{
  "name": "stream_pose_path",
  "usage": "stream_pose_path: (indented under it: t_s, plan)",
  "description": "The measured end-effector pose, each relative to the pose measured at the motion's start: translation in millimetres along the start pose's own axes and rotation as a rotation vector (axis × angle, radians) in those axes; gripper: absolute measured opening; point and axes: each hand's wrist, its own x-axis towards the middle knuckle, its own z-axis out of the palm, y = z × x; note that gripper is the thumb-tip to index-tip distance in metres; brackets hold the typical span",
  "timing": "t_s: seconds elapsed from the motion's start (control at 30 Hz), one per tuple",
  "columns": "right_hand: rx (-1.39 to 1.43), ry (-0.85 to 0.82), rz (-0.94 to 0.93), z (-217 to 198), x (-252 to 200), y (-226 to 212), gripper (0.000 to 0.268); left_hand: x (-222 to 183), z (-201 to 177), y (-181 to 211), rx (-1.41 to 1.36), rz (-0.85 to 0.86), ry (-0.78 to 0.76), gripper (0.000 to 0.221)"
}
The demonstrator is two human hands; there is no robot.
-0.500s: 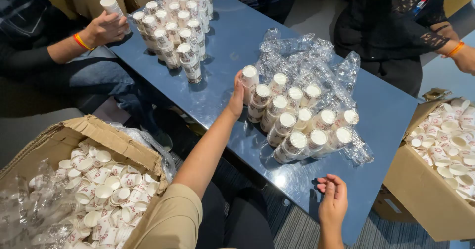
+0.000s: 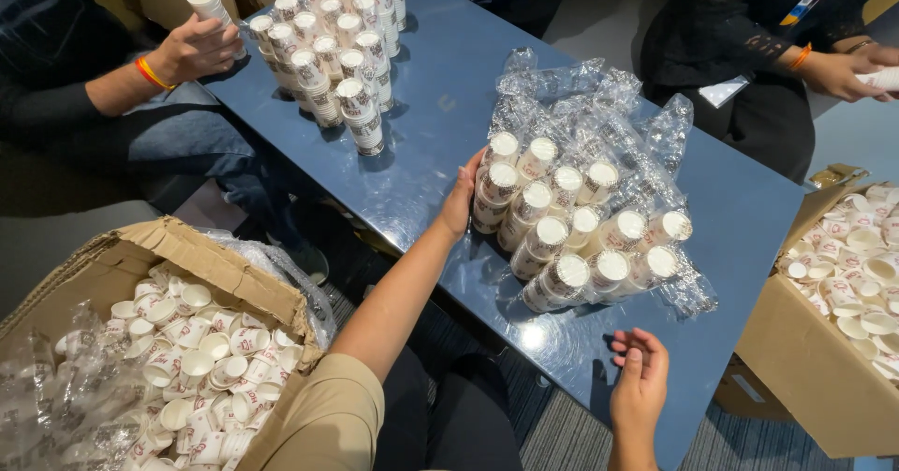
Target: Stack and organize small paper cups into plastic sleeves and cardboard boxes for shipping.
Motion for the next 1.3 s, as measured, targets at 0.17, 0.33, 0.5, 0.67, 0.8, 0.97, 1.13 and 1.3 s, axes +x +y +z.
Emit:
stream_pose_path:
  t_s: [0.17,0.33,0.5,0.67,0.8,0.97,1.13,1.3]
  plan:
    - [0.187,-0.01,0.04,-3,30,-14,0.058,-4,-2,-8,0.067,0.03,0.025,0.091]
    - [0.372,-0.137,0.204,6,87,-36,0.08,-3,7,-10,0.157,0.067,0.063,0.085]
    - [0.61,-0.114,0.267,40,128,-23,0.075,-8,10,-17,0.102,0.075,0.153,0.079]
    - [0.709,0.042,0.344,56,139,-26,0.061,-8,0,-30,0.211,0.069,0.112,0.078]
    - [0.7,0.036,0.33,59,140,-38,0.055,-3,-8,-48,0.099,0.069,0.048,0.077]
    - [0.703,-0.011,0.298,58,139,-35,0.053,-9,0,-29,0.072,-0.029,0.017,0.08]
    - [0.671,-0.04,0.22,51,145,-8,0.053,-9,4,-20,0.076,-0.021,0.015,0.082]
    - [0.742,0.015,0.264,46,148,10,0.057,-20,9,-10,0.286,0.179,0.193,0.08]
